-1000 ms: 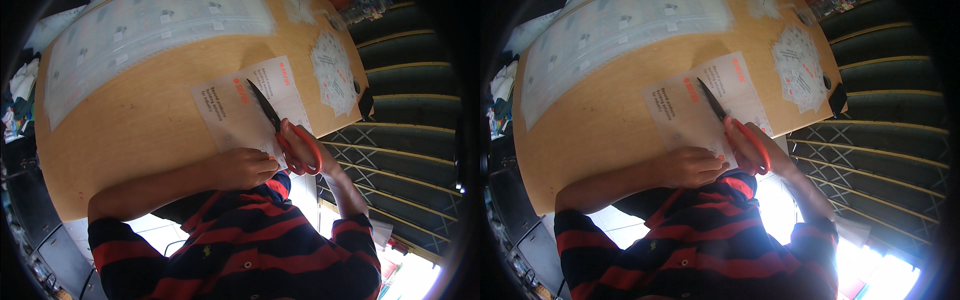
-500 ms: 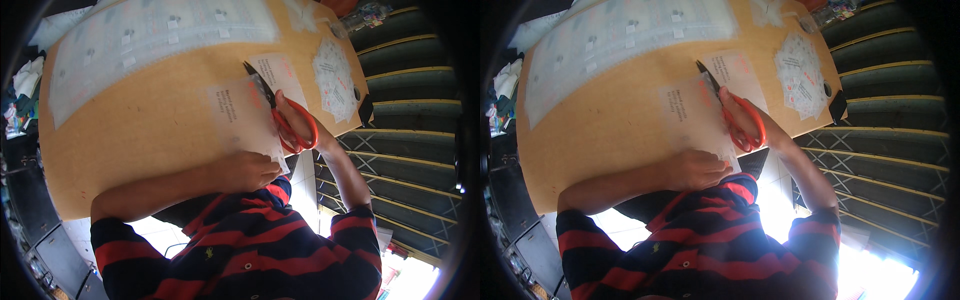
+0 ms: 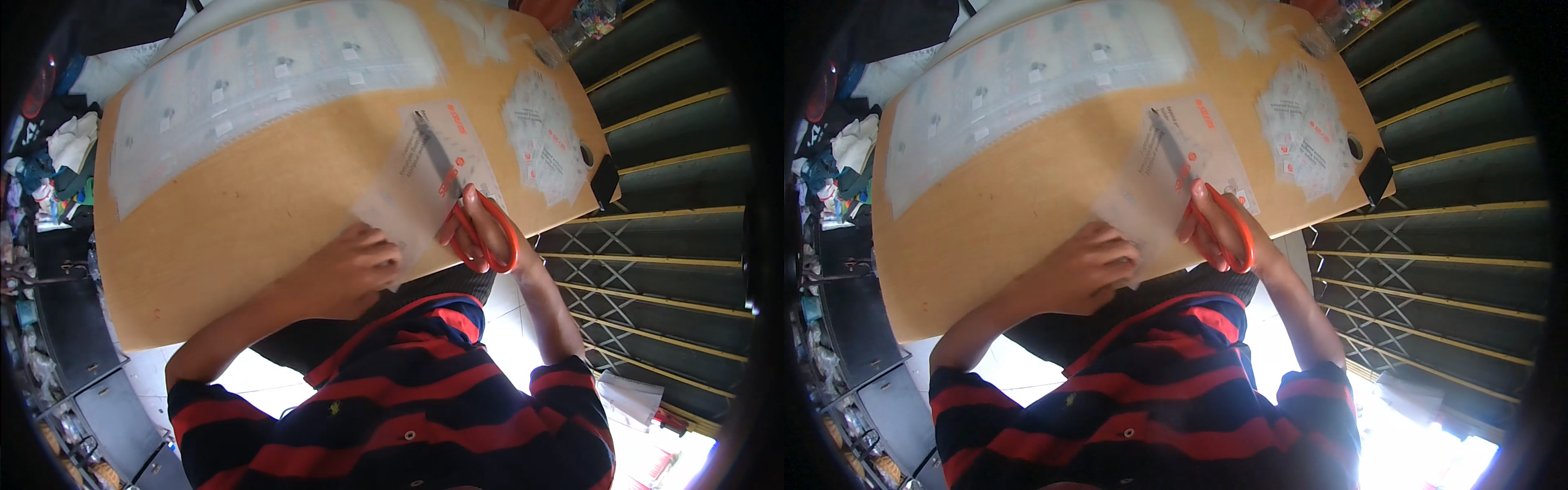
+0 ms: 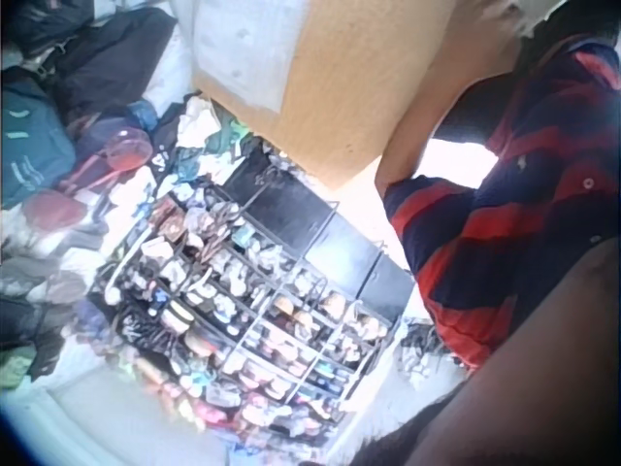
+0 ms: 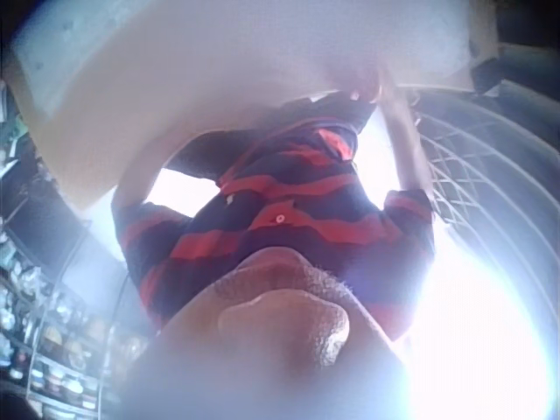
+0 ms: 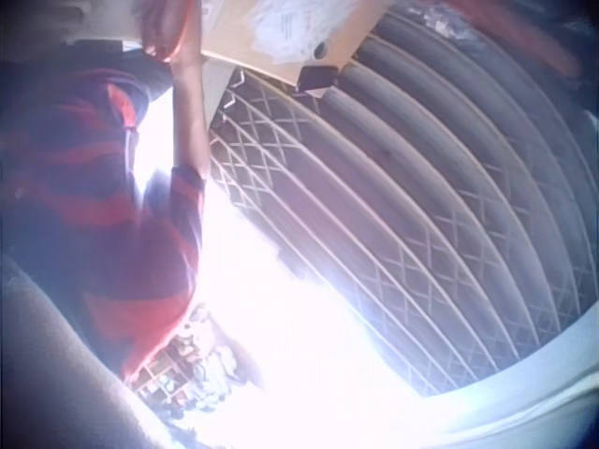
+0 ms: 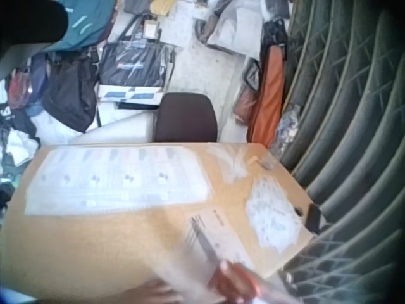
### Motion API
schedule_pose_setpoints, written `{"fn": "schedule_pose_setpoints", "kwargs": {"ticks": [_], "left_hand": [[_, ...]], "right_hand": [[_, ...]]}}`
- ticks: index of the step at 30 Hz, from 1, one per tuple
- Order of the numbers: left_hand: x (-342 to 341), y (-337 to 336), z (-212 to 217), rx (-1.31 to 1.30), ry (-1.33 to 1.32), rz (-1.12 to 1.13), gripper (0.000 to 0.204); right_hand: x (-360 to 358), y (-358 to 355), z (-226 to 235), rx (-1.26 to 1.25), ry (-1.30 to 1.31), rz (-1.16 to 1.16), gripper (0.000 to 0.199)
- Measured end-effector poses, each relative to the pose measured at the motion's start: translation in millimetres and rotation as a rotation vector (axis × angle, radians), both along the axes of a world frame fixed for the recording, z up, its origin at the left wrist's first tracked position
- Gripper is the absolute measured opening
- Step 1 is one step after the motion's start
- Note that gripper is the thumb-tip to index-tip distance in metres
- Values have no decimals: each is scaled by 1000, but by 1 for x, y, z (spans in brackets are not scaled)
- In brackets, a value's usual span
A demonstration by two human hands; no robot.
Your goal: The person uses red-handled scissors to cut a large sheet of translucent paper with printed text into smaller rectangular pieces. The person holds the paper steady with one hand while cutting with the other, repeatedly trimming the edges and separating sections on a wooden table.
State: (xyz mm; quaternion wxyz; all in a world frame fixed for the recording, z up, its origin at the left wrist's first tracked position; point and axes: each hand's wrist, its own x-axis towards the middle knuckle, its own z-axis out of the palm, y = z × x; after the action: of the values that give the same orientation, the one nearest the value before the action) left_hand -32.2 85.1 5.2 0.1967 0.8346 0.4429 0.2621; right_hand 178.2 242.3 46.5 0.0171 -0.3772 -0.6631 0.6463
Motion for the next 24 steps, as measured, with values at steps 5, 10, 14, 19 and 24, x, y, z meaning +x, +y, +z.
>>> {"fn": "schedule_pose_setpoints", "kwargs": {"ticks": [5,10,14,19,24], "left_hand": [[-18,-21,1,-146,-222,90,12],[-16,-18,-9,-200,-353,274,12],[-13,10,7,-25,-401,662,23],[-37,52,13,-576,-686,593,36],[-40,75,2,-707,-572,343,30]], "right_hand": [[9,-20,-12,-82,103,-92,64],[-5,-28,-19,-91,122,-197,47],[0,-28,-29,-110,206,-171,41],[4,-34,-28,-63,345,-181,31],[14,-35,-33,21,344,-148,26]]}}
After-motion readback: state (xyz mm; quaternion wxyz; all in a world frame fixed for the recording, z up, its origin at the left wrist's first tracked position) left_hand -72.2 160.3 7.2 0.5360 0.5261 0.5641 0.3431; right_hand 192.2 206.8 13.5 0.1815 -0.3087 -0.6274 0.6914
